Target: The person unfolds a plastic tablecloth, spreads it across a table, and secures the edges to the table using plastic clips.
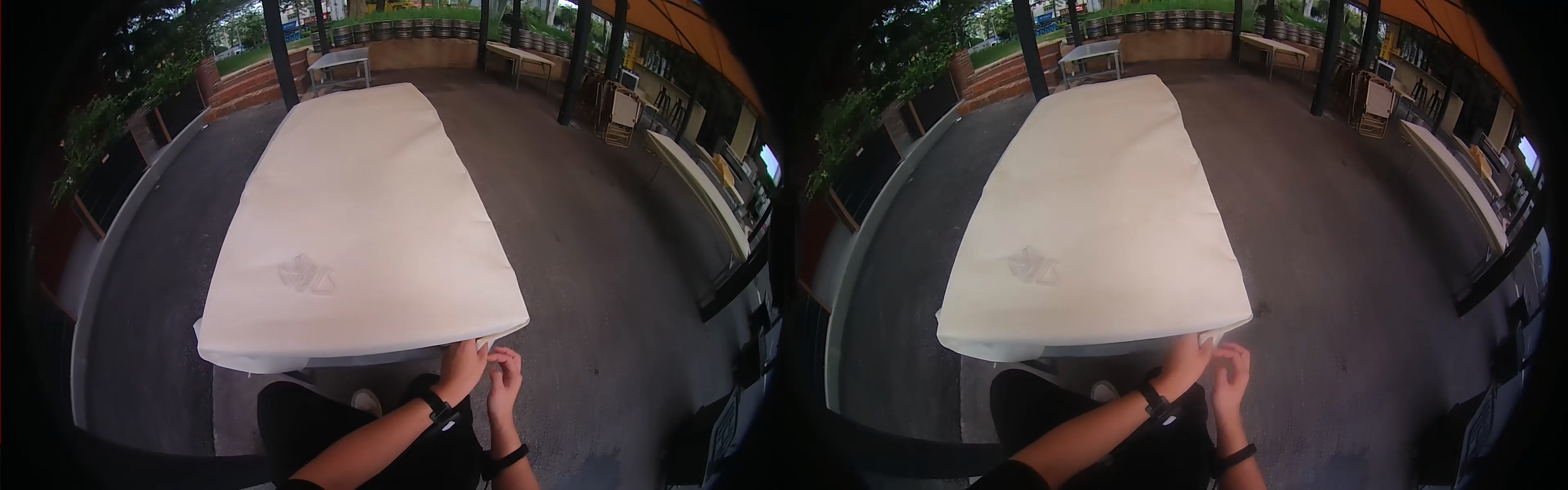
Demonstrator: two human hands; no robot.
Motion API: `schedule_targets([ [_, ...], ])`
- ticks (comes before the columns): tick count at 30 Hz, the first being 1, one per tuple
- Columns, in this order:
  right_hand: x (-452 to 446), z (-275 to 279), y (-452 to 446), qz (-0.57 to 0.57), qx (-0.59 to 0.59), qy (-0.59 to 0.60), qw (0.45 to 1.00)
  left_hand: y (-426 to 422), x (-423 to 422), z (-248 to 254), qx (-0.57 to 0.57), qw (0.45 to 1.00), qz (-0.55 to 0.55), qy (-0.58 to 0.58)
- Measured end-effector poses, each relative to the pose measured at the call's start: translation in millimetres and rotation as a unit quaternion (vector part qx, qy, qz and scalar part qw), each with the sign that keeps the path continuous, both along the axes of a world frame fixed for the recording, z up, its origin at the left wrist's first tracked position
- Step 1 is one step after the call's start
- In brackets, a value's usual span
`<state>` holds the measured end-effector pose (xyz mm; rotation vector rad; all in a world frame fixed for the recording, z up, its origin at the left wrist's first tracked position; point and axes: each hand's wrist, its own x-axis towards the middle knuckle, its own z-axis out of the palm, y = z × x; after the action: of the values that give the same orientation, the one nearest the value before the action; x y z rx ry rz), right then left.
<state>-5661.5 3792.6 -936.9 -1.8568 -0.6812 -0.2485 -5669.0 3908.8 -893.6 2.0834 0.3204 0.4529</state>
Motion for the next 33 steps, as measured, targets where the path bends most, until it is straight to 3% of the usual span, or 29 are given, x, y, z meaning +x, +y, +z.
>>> schedule_targets([
  [1,2,-10,1,-0.057,0.164,0.209,0.962,3,5,-7,0.027,0.998,0.009,-0.048],
  [2,4,-6,2,-0.112,0.314,0.404,0.852,6,9,-8,0.025,0.998,0.011,-0.053],
  [3,8,-1,-2,-0.058,0.35,0.541,0.763,8,10,-8,0.007,0.998,0.01,-0.069],
  [4,11,2,-5,-0.061,0.347,0.539,0.765,8,10,-11,-0.013,0.997,0.007,-0.082],
  [6,13,24,-3,0.193,0.448,0.622,0.613,11,10,-5,-0.031,0.999,0.001,-0.017],
  [8,12,27,-2,0.189,0.46,0.589,0.637,15,11,-5,-0.103,0.992,-0.015,-0.068],
  [9,13,24,-4,0.149,0.447,0.539,0.698,20,11,3,-0.16,0.986,-0.047,0.023],
  [10,15,23,-5,0.11,0.429,0.483,0.755,23,11,4,-0.165,0.985,-0.053,0.025],
  [12,10,39,-6,0.098,0.461,0.473,0.745,27,12,2,-0.249,0.963,-0.071,0.074],
  [14,2,52,-1,0.112,0.484,0.45,0.742,32,13,7,-0.258,0.96,-0.065,0.085],
  [16,2,52,7,0.117,0.482,0.446,0.745,36,10,24,-0.409,0.906,-0.075,0.079],
  [17,3,51,10,0.124,0.479,0.441,0.749,39,9,19,-0.409,0.906,-0.076,0.08],
  [19,6,47,18,0.095,0.453,0.466,0.754,50,6,1,-0.55,0.828,-0.071,0.085],
  [22,4,35,33,0.039,0.382,0.468,0.796,67,-11,-12,-0.601,0.793,-0.097,0.026],
  [24,6,33,40,0.013,0.269,0.483,0.833,75,-13,-11,-0.609,0.786,-0.108,-0.006],
  [27,11,33,53,0.02,0.282,0.458,0.843,76,-30,18,-0.584,0.809,-0.057,0.033],
  [29,15,31,61,0.016,0.284,0.453,0.845,74,-42,37,-0.458,0.883,-0.05,0.085],
  [32,23,35,76,0.002,0.321,0.444,0.836,75,-53,33,-0.443,0.877,-0.045,0.181],
  [33,26,37,79,-0.001,0.32,0.45,0.834,79,-59,33,-0.454,0.853,-0.103,0.234],
])
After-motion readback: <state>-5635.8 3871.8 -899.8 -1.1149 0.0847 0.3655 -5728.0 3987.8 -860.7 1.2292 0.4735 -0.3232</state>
